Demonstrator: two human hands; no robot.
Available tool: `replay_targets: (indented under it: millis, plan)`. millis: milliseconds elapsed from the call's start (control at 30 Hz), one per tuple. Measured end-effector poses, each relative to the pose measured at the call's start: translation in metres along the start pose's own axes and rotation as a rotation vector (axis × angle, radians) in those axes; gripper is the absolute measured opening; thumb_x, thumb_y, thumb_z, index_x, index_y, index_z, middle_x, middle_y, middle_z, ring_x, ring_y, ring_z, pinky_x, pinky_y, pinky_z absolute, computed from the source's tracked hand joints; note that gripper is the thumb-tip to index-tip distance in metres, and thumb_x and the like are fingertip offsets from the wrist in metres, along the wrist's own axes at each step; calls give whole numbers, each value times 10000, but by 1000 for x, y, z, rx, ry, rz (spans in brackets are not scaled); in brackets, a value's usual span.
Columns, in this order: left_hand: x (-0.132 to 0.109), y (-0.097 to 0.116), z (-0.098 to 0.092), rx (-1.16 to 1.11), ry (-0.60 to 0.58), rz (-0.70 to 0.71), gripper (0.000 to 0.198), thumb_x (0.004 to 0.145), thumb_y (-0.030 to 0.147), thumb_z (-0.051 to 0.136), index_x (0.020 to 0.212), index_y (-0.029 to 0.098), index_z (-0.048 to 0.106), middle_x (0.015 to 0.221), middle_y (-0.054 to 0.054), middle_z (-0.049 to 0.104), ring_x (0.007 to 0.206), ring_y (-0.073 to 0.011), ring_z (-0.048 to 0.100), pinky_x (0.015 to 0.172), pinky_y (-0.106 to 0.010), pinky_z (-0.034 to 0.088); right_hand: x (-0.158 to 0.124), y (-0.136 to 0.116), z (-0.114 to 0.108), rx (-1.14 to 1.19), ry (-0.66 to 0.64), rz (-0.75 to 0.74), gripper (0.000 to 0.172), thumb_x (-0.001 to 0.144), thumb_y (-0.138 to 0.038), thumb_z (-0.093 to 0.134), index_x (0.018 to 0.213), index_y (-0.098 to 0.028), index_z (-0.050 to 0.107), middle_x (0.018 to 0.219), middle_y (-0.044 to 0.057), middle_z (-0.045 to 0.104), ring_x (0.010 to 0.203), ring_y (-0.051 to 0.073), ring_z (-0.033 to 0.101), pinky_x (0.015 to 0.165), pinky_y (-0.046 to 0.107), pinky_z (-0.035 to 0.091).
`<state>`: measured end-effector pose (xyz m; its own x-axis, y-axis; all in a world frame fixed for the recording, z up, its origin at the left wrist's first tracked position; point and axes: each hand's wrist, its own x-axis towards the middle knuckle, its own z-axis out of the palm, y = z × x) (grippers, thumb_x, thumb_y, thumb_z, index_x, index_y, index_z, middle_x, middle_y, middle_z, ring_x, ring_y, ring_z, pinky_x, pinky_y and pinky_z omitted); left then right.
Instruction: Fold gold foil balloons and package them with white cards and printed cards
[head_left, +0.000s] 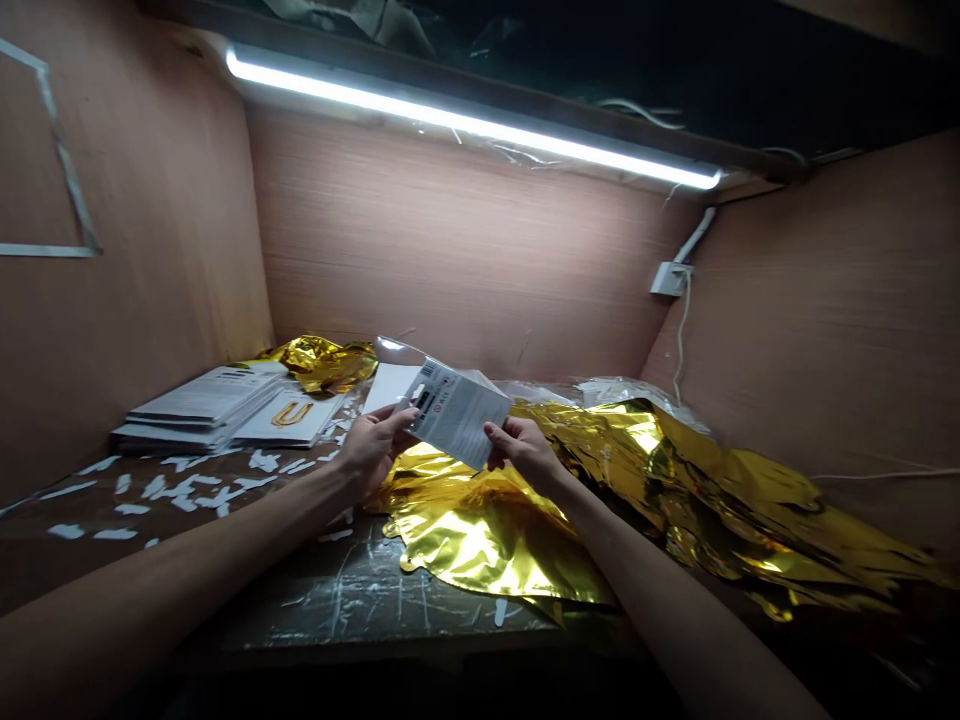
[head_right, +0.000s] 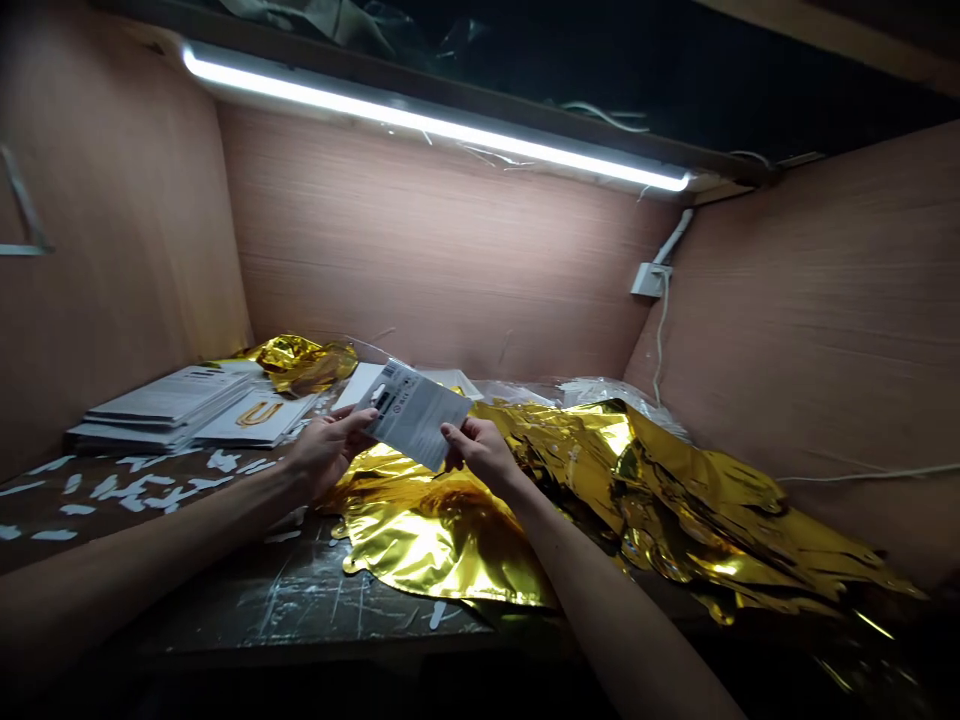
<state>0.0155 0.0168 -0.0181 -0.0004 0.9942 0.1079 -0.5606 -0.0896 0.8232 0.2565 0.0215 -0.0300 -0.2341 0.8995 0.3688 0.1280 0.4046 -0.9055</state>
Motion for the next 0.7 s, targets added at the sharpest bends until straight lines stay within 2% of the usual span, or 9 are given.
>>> replay_targets:
  millis: [100,167,333,400,533,600,700]
  plan:
    - [4,5,0,-3,7,29,119,840,8,690,915,55,769,867,-137,799,683,-189,762,661,-260,654,0,-8,0,3,-11,-23,489,794,-652,655,705,-174,608,599,40,654,502,135,601,501,240,418]
    - [0,0,4,-9,6,16,99,850,25,693,905,53,771,876,-151,798,717,-223,774,675,-288,665,0,-10,3,-10,4,-48,449,804,-599,667,668,-175,604,590,37,654,494,122,597,495,226,410]
    - [-18,-21,19,13,-30,-189,112,775,40,802,884,61,787,900,-195,794,916,-360,778,731,-366,683,3,-6,14,-25,-2,-99,357,863,-468,645,653,-182,604,551,9,633,464,105,576,469,205,408]
    - [-17,-19,22,-2,-12,-172,135,778,50,811,904,90,789,930,-171,799,961,-345,772,745,-346,684,3,-4,14,-14,10,-101,360,870,-463,645,651,-179,614,585,15,656,457,103,576,461,208,428]
    - [-9,-1,22,-77,106,14,96,878,37,711,918,92,778,1020,-123,801,977,-240,769,773,-250,672,3,-2,12,-60,46,-91,398,878,-507,648,656,-176,639,616,33,678,452,120,606,453,221,463]
    - [-10,3,23,-84,123,37,99,875,11,701,905,70,775,1035,-136,797,954,-242,772,764,-259,675,2,-2,13,-104,49,-100,401,886,-506,640,654,-178,641,598,28,666,443,121,601,447,220,460]
    - [-16,-3,25,-53,93,-10,69,839,23,752,900,49,771,1002,-160,795,918,-277,778,745,-305,682,0,-6,17,-142,60,-120,391,900,-480,618,640,-188,618,588,14,640,437,113,572,445,220,457]
